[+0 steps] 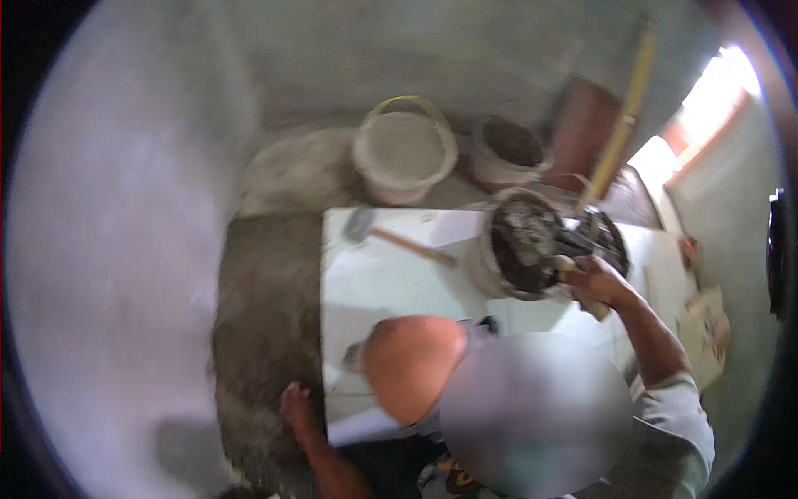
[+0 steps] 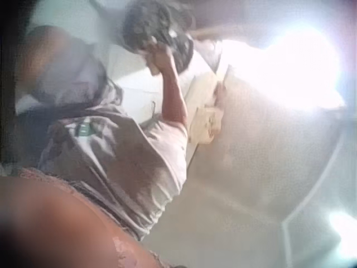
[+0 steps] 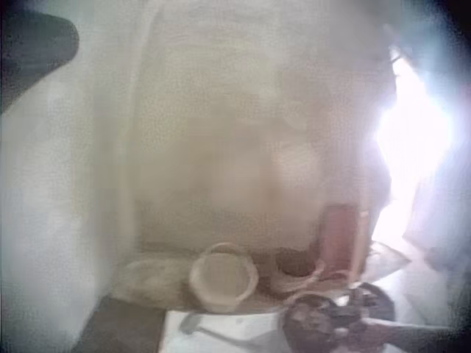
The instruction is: The person is laying white floor tiles on a cement base using a trowel and a rubber mallet.
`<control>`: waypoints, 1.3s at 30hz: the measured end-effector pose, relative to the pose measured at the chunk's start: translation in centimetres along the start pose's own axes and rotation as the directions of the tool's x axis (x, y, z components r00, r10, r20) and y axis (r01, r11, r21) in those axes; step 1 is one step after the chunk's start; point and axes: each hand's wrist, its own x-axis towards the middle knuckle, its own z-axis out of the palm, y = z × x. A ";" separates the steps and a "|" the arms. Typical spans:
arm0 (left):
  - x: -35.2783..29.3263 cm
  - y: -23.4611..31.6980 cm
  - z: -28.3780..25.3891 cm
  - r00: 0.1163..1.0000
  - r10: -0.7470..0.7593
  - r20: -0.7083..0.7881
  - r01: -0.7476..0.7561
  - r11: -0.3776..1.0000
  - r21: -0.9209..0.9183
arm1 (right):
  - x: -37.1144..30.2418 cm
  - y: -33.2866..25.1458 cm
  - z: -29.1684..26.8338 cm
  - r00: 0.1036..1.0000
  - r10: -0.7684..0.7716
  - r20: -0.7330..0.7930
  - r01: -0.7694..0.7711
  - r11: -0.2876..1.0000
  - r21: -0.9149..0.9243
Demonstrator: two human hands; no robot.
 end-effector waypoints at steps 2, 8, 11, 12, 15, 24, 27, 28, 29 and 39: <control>2.0 -4.7 -3.8 0.941 0.315 0.123 -0.323 0.726 0.607 | 0.0 -1.7 1.6 0.991 -0.101 0.084 0.093 0.991 0.097; -1.8 3.8 0.1 0.935 -0.332 -0.123 0.335 0.942 0.012 | 3.7 -7.1 9.6 0.932 -0.247 0.264 0.244 0.969 0.046; -2.0 2.9 -0.4 0.926 -0.351 -0.137 0.358 0.933 0.030 | 7.2 -10.8 15.9 0.787 -0.434 0.439 0.542 0.825 -0.157; -2.2 2.7 -0.5 0.917 -0.369 -0.153 0.375 0.927 0.014 | 9.1 -11.5 18.6 0.766 -0.403 0.501 0.532 0.835 -0.143; -3.1 1.9 -0.5 0.910 -0.362 -0.204 0.360 0.932 -0.045 | 11.8 -16.4 25.4 0.658 -0.251 0.710 0.425 0.902 -0.075; -4.6 5.0 -0.5 0.864 -0.417 -0.283 0.447 0.893 0.048 | 19.0 -32.0 40.5 0.582 -0.558 0.591 0.808 0.480 -0.342; -4.9 6.3 0.1 0.849 -0.431 -0.304 0.467 0.883 0.053 | 21.0 -32.6 41.3 0.570 -0.632 0.525 0.820 0.404 -0.405; -5.2 6.4 0.2 0.856 -0.414 -0.309 0.448 0.893 0.043 | 22.0 -31.7 41.1 0.578 -0.628 0.521 0.816 0.438 -0.378; -5.1 5.8 0.1 0.855 -0.417 -0.310 0.450 0.892 0.043 | 22.4 -31.1 40.9 0.591 -0.623 0.512 0.806 0.475 -0.353; -3.7 1.1 0.7 0.951 -0.292 -0.103 0.309 0.893 0.328 | 21.3 -33.3 42.1 0.550 -0.544 0.633 0.835 0.375 -0.403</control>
